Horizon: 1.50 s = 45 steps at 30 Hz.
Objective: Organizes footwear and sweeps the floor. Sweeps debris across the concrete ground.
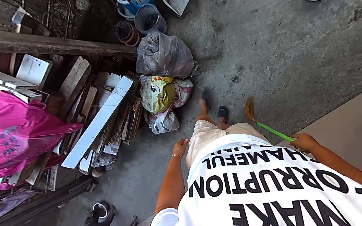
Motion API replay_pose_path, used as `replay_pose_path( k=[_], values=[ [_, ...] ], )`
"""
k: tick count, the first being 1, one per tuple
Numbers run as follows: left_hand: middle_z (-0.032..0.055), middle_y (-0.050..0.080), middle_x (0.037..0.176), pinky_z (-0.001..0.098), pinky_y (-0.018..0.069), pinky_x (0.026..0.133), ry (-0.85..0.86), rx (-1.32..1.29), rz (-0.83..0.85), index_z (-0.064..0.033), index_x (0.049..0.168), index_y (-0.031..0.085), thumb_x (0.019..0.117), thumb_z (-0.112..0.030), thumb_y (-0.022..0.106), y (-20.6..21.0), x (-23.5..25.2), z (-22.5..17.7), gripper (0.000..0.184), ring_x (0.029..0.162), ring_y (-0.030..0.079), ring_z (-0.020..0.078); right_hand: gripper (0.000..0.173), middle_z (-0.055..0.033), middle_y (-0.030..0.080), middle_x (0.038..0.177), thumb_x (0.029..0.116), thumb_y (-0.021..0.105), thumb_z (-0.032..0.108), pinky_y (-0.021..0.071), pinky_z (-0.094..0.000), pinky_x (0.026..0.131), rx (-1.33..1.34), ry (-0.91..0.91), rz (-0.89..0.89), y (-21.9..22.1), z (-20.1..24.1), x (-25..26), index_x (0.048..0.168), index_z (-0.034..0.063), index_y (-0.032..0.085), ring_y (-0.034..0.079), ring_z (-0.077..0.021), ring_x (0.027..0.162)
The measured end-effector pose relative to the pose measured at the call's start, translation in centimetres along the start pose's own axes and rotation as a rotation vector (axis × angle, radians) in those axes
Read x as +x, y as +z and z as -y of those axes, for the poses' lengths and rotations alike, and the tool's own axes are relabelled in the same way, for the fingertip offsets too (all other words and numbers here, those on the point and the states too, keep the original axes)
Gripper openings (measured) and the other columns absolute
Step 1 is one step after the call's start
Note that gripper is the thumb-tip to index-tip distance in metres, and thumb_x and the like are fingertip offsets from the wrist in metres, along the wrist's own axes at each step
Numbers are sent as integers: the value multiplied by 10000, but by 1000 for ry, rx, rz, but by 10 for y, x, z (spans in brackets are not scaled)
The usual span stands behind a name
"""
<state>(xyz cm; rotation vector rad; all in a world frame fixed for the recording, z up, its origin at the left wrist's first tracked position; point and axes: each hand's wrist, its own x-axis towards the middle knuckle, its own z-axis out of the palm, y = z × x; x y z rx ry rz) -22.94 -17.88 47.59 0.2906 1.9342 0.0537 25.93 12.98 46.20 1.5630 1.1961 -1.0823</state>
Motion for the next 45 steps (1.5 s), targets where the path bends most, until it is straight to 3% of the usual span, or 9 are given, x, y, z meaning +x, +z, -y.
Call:
replay_pose_path(
  k=[12,15,20,24,28,35,38,42,45],
  values=[
    [259,590,1422,467,400,1178,83,-101,-39,57,1432,540,1118,-279,450,-11,-1,-20,468,1351,567,340,352,-152,622,1100,1129,423,222,486,-358,711,205,209,13,22,-45,-68,1418,49,525,573,-191,782],
    [259,592,1419,481,389,1181,34,-94,-35,51,1425,549,1121,-299,444,-7,3,-4,475,1357,562,344,316,-133,579,828,1073,503,225,434,-363,595,288,201,-150,58,-82,-43,1050,-60,637,493,-171,633],
    [255,609,1399,521,381,1177,-65,23,47,30,1406,576,1119,-337,442,-5,-2,16,485,1359,557,358,322,-99,511,939,1030,540,87,437,-292,591,840,302,-86,48,11,-6,1333,-7,482,445,-133,655],
    [260,603,1401,528,373,1179,-82,121,77,40,1406,570,1118,-334,448,-28,-8,6,488,1360,553,364,154,-4,470,730,1048,542,158,391,-224,473,913,124,12,33,109,15,1138,33,548,410,-71,504],
    [257,591,1421,516,374,1187,-19,140,-20,43,1427,551,1115,-314,462,-60,-9,-26,482,1373,543,363,243,-4,539,745,1065,546,186,385,-203,441,899,-135,101,7,176,17,1270,60,578,430,-57,481],
    [263,584,1425,453,415,1169,180,31,-98,66,1441,522,1098,-253,515,-74,7,-75,469,1340,576,338,524,-189,664,984,1055,592,182,505,-412,594,495,-402,-125,32,86,-12,1545,62,449,567,-227,631],
    [267,583,1428,461,405,1179,161,33,-37,74,1440,521,1094,-246,525,-71,21,-66,471,1350,568,345,542,-342,650,1231,1034,625,134,493,-626,956,447,-273,-257,71,17,-33,1536,15,459,668,-461,1049],
    [260,607,1401,528,384,1182,27,173,83,41,1406,573,1103,-322,496,-76,47,-25,480,1353,561,373,300,-237,641,909,1024,623,94,498,-482,666,705,99,-347,92,5,-29,1288,-46,621,583,-284,686],
    [247,624,1386,554,388,1175,-48,320,160,13,1374,616,1102,-402,469,-96,75,6,517,1352,562,379,298,-204,627,929,1038,610,182,485,-452,732,840,328,-268,49,59,-6,1140,-97,637,562,-246,733]
  ],
)
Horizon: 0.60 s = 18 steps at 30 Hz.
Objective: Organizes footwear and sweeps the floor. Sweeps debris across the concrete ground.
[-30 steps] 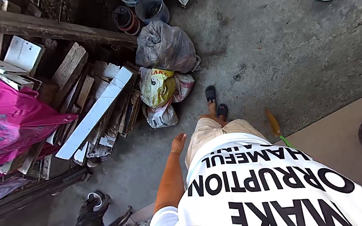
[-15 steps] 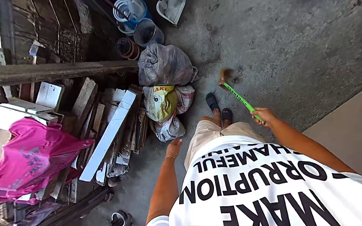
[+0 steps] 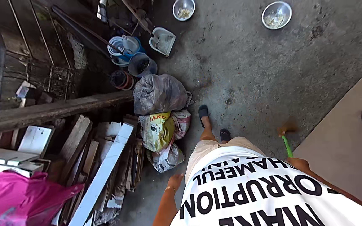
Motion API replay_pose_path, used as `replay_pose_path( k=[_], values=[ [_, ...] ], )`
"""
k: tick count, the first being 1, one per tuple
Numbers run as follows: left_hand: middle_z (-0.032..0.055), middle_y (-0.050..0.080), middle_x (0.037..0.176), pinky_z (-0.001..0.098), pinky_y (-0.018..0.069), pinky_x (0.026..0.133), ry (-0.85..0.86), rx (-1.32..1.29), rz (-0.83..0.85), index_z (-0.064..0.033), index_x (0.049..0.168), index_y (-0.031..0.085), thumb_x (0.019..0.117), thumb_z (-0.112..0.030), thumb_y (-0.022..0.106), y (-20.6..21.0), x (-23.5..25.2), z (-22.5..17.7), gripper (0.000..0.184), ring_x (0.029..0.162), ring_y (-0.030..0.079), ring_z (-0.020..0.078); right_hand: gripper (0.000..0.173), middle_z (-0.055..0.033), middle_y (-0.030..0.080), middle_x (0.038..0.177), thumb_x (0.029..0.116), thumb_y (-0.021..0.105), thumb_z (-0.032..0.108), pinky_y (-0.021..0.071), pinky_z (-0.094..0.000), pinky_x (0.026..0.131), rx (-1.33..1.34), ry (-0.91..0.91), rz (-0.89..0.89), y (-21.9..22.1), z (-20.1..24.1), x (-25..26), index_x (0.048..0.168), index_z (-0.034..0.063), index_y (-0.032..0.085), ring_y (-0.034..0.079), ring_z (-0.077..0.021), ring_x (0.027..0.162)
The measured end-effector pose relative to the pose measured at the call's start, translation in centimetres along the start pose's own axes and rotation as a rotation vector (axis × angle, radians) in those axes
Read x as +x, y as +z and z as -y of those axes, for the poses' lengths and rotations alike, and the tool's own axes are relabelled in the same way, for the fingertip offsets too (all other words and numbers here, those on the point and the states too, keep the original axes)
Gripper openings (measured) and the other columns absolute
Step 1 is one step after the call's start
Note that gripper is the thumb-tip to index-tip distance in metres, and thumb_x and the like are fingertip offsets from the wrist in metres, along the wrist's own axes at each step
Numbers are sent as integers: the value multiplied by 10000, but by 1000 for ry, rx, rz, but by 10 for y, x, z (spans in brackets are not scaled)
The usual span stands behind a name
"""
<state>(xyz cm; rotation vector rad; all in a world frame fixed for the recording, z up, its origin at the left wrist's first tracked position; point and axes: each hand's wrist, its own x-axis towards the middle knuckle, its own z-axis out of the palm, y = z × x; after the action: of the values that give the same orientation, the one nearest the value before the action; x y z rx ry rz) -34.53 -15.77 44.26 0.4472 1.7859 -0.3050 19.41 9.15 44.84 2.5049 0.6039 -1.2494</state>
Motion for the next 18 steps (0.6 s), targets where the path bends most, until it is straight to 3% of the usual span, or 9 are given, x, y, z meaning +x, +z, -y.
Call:
replay_pose_path(
  k=[2,4,8,10,13,18],
  values=[
    [248,620,1392,558,383,1179,-14,75,28,10,1372,619,1102,-418,457,-35,5,0,532,1359,556,379,320,-161,609,936,1033,603,218,498,-408,716,2,4,57,23,52,11,1159,-75,624,556,-208,732],
    [263,607,1402,560,368,1188,-3,44,-47,31,1384,600,1106,-367,469,-83,-3,-21,503,1369,543,392,322,-156,608,939,1036,597,220,506,-390,693,-34,-66,167,52,109,9,1189,-62,617,560,-205,722],
    [274,628,1361,561,423,1147,119,-120,-307,48,1406,568,1107,-287,489,-174,-12,-96,457,1308,594,398,261,-74,585,824,1012,609,178,476,-316,562,-77,-233,345,108,215,-31,1222,24,623,520,-141,588],
    [267,606,1397,538,407,1161,188,-155,-332,53,1418,554,1104,-259,498,-209,-10,-132,446,1335,574,378,296,-52,591,801,1022,608,172,448,-276,510,-29,-274,405,117,246,-56,1295,59,626,498,-110,543],
    [262,581,1433,509,392,1180,249,-137,-283,50,1451,519,1098,-242,515,-243,-3,-174,459,1364,552,365,426,-69,612,848,1032,615,163,418,-274,486,7,-345,424,84,244,-72,1452,120,562,472,-109,531],
    [253,588,1429,507,396,1175,269,-39,-213,34,1451,530,1095,-271,527,-265,22,-199,469,1354,564,363,548,-207,663,1001,1014,658,121,469,-411,563,9,-315,132,-21,157,-49,1535,131,490,530,-227,611]
  ],
)
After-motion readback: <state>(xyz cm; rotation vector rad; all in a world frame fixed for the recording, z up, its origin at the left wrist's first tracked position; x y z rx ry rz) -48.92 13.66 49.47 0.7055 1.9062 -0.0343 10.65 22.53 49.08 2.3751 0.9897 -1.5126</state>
